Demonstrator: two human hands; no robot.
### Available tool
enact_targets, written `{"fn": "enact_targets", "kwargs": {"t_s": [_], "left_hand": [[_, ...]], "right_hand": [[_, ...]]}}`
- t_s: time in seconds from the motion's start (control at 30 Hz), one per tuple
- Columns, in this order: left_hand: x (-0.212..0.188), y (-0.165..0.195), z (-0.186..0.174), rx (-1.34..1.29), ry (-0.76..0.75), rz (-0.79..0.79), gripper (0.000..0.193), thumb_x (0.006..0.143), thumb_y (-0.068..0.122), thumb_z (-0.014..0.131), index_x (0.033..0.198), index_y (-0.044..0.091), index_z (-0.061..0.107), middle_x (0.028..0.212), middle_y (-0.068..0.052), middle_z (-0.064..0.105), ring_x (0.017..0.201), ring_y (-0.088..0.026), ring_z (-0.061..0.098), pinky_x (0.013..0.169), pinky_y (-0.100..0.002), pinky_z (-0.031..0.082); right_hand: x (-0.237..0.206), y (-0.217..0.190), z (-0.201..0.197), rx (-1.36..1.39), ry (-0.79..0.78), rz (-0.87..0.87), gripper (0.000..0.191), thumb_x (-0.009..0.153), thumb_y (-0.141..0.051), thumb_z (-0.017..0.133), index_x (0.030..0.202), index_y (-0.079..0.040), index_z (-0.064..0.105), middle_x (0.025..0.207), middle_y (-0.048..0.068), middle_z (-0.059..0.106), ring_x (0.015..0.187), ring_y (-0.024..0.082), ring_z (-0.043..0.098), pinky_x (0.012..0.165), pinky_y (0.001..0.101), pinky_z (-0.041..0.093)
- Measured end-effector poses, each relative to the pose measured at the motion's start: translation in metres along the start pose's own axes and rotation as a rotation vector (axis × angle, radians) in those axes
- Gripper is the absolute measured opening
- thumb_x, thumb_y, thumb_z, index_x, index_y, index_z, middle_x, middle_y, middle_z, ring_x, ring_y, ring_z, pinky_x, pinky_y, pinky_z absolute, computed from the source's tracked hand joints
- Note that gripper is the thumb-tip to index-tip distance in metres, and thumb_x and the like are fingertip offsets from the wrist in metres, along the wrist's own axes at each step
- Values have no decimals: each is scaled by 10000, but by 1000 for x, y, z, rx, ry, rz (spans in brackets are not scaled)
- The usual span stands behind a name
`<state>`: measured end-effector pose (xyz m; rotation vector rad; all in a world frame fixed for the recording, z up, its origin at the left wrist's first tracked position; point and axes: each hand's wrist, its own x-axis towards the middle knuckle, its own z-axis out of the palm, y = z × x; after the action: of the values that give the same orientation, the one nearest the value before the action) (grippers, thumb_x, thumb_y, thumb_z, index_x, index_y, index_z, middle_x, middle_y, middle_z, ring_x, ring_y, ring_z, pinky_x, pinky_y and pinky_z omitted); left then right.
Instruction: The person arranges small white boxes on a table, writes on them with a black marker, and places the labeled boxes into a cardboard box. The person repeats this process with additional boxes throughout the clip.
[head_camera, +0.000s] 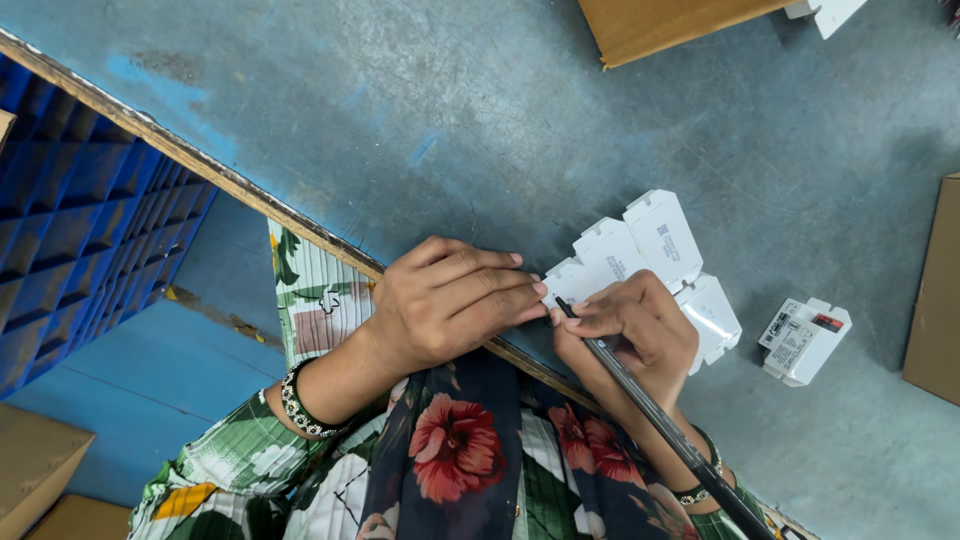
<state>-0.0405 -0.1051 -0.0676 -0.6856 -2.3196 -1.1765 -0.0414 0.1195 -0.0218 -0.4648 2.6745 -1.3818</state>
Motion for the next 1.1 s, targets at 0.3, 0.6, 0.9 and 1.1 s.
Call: {"fn": "enact_targets", "kwargs": {"t_s": [0.3, 0.6, 0.9, 1.1], "left_hand": [[1, 0, -2, 8, -5, 4, 137, 931, 226, 840, 993, 131, 764, 1007, 17, 767, 1029, -146, 734, 804, -277, 509], [3, 1, -3, 0, -6, 0, 142, 923, 214, 853, 982, 131, 754, 1006, 18, 765, 1027, -148, 734, 801, -278, 508], [4, 0, -3, -2, 0, 6, 150, 916, 209, 860, 983, 127, 753, 1004, 16, 765, 1022, -151, 736, 797, -277, 507], [4, 0, -3, 1, 2, 11, 150, 922, 201, 862, 987, 125, 751, 1006, 12, 766, 1023, -152, 736, 794, -274, 505]], "right_hand": [[2, 0, 0, 13, -6, 7, 189, 764, -19, 874, 800, -40, 689, 872, 73, 655, 849, 147, 712, 703, 237, 553], [1, -2, -1, 33, 5, 39, 175, 763, 6, 854, 799, -31, 687, 878, 78, 652, 853, 155, 703, 701, 239, 535], [1, -3, -2, 55, -8, 36, 173, 764, 8, 853, 801, -30, 688, 883, 81, 655, 853, 155, 707, 718, 244, 550], [1, -2, -1, 26, 7, 29, 183, 760, 17, 862, 799, -28, 689, 869, 76, 653, 851, 153, 695, 724, 249, 542]]}}
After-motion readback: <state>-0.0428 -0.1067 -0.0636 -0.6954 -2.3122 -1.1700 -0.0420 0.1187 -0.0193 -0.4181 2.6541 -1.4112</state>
